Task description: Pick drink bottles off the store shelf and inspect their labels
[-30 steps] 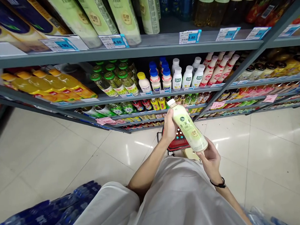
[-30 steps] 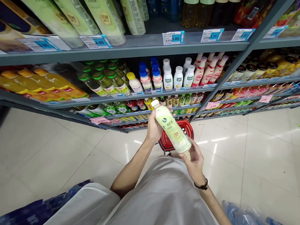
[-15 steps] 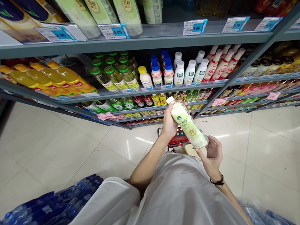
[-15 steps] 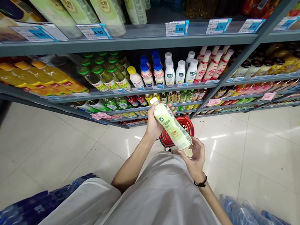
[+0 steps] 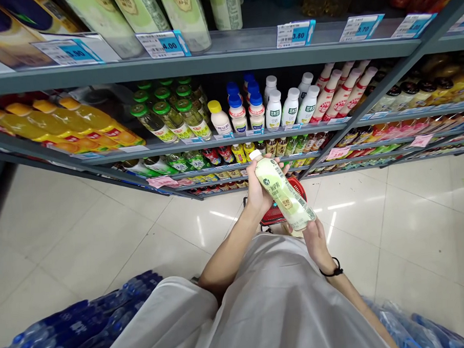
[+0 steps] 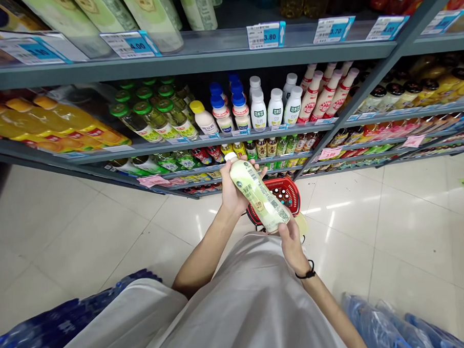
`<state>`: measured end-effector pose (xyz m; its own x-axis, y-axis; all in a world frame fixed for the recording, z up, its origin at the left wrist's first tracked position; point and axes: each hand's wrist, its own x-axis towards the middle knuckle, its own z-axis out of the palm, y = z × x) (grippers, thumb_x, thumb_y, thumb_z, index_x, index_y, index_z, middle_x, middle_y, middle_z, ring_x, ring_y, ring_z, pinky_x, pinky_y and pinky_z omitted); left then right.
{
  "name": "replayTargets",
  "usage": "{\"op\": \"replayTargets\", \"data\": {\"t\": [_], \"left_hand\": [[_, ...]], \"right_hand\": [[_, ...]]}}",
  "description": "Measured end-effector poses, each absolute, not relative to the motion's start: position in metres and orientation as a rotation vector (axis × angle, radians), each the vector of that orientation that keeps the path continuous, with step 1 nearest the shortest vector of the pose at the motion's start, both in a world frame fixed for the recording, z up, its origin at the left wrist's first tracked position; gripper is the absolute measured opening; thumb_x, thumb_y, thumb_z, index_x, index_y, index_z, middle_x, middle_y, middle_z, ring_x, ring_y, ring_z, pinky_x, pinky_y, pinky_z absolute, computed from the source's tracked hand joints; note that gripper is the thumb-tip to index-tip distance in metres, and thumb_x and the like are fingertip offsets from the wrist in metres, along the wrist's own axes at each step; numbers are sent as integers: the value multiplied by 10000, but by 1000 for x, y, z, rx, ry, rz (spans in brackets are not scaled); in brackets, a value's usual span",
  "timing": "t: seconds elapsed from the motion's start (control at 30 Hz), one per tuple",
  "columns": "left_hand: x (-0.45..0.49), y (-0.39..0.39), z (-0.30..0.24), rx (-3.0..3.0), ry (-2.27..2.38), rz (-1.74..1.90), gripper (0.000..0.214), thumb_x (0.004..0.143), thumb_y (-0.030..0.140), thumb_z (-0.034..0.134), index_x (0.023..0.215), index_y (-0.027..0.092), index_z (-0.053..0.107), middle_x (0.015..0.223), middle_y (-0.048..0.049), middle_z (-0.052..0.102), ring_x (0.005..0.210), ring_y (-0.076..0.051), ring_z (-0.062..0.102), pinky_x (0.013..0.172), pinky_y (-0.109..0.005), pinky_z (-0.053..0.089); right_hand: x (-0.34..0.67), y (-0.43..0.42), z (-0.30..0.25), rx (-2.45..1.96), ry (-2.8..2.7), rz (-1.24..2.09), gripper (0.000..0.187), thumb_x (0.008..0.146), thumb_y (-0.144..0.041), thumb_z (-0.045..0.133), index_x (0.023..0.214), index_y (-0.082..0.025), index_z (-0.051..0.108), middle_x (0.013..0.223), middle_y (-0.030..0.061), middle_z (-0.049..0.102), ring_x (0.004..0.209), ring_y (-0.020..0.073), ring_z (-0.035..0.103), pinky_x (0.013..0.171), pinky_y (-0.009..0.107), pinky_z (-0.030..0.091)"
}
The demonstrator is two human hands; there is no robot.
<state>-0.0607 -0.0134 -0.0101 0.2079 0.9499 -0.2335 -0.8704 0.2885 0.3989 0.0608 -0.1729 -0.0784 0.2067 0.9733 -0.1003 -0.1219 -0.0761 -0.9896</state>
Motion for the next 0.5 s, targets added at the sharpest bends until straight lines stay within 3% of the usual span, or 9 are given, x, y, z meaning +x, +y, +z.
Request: {"op": "replayTargets", "data": {"t": [0.2,0.33,0.5], "left_hand": [[-67,-12,-11,160,505,1250,290,930,459,662,930,172,706,928,-38,740,831,-151,716,1055,-364,559],[-69,-10,-13,183,500,1253,243,925,417,665,933,178,710,937,-28,735,837,-141,710,1040,-339,561],[-73,-6,-12,227,491,1253,200,912,380,644,901,189,703,919,-31,722,833,-143,693,978,-325,576]], "right_hand": [[63,-168,-66,-1199,-837,1162,696,890,-546,773,1464,-240,529,1504,152,614,1327,334,650,965,461,659],[60,-168,-69,-1217,-906,1061,747,874,-480,809,1503,-208,512,1512,171,601,1373,319,616,1119,488,572],[60,-170,-71,-1289,-1043,896,772,839,-410,860,1510,-233,522,1476,149,625,1367,295,613,1128,461,556]]}}
